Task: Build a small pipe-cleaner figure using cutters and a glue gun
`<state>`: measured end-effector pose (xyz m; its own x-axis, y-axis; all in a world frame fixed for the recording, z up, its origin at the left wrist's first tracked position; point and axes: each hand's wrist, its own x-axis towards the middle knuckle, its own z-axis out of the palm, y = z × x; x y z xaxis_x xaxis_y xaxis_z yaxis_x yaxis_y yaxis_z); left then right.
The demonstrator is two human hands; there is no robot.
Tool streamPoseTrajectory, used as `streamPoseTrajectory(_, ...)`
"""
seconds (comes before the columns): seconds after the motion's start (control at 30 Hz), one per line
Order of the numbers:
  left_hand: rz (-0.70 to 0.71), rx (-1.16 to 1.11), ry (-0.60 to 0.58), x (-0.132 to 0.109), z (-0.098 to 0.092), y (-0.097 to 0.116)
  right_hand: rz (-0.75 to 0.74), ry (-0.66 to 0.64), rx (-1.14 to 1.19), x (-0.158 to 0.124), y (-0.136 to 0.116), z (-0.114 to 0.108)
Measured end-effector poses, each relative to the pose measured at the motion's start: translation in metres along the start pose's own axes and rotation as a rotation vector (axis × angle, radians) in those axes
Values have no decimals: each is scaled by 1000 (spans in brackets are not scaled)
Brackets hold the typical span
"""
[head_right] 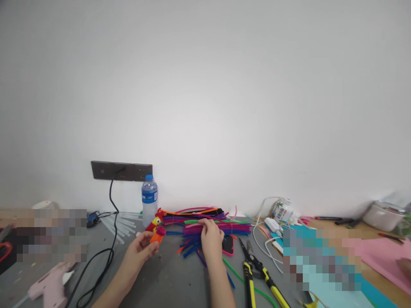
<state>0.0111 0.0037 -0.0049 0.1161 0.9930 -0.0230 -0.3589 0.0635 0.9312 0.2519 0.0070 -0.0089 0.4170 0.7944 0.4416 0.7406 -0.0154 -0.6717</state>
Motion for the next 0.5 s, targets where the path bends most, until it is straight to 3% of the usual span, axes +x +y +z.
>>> streamPoseTrajectory(0.33,19,18,-31,0,2,3,-7,-193,-55,0,5,-4)
streamPoseTrajectory(0.5,134,251,-59,-5,4,7,-40,-265,-42,-1,1,-11)
